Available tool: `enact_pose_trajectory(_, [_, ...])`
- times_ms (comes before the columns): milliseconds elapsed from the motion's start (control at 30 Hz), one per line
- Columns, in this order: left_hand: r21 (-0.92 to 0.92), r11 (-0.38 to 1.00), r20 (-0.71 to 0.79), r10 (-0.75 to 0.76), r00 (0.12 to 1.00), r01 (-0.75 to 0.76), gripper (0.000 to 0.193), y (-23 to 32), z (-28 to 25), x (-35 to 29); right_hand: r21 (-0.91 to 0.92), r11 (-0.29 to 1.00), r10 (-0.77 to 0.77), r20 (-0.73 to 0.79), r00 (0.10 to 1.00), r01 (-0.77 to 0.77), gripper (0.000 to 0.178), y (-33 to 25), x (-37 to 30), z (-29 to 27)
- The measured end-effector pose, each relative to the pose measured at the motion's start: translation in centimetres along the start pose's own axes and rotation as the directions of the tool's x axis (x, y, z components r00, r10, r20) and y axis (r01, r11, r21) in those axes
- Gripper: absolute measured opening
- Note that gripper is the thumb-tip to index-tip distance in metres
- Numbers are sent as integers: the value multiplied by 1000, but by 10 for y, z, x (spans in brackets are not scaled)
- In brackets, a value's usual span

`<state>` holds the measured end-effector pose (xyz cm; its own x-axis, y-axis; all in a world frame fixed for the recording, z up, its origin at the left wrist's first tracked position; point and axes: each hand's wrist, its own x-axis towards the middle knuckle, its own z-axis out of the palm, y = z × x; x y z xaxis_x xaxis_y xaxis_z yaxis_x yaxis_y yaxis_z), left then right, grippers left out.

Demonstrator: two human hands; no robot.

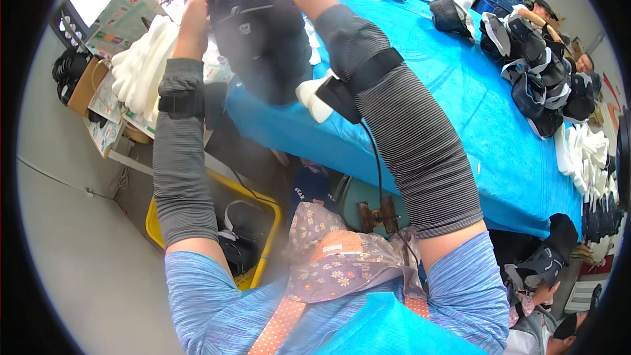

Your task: The person inserts white foam padding into the heel and collar of a black shoe upper by hand, smoothing and pressing the padding into the interior lining.

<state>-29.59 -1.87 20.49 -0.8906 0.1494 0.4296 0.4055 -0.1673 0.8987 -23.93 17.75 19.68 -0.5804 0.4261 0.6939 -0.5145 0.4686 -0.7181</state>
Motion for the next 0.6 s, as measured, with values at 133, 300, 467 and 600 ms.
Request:
enact_pose_trajectory(133, [128, 952, 106, 266, 958, -278, 48, -10, 31, 5, 116, 979, 137, 219, 966, -165, 71, 21, 8, 3])
enact_pose_trajectory(300, [-57, 953, 26, 298, 954, -296, 32, -36, 30, -3, 362, 926, -109, -21, 994, 109, 47, 30, -21, 8])
enact_pose_trajectory(467, [414, 704, 139, 578, 804, -577, 15, -44, 6, -2, 392, 914, -79, -84, 993, 105, 49, 27, -37, 21])
enact_pose_trajectory(600, [591, 454, 266, 670, 693, -667, 14, -52, 35, 7, 328, 945, 6, -17, 1000, 0, 61, 41, -24, -4])
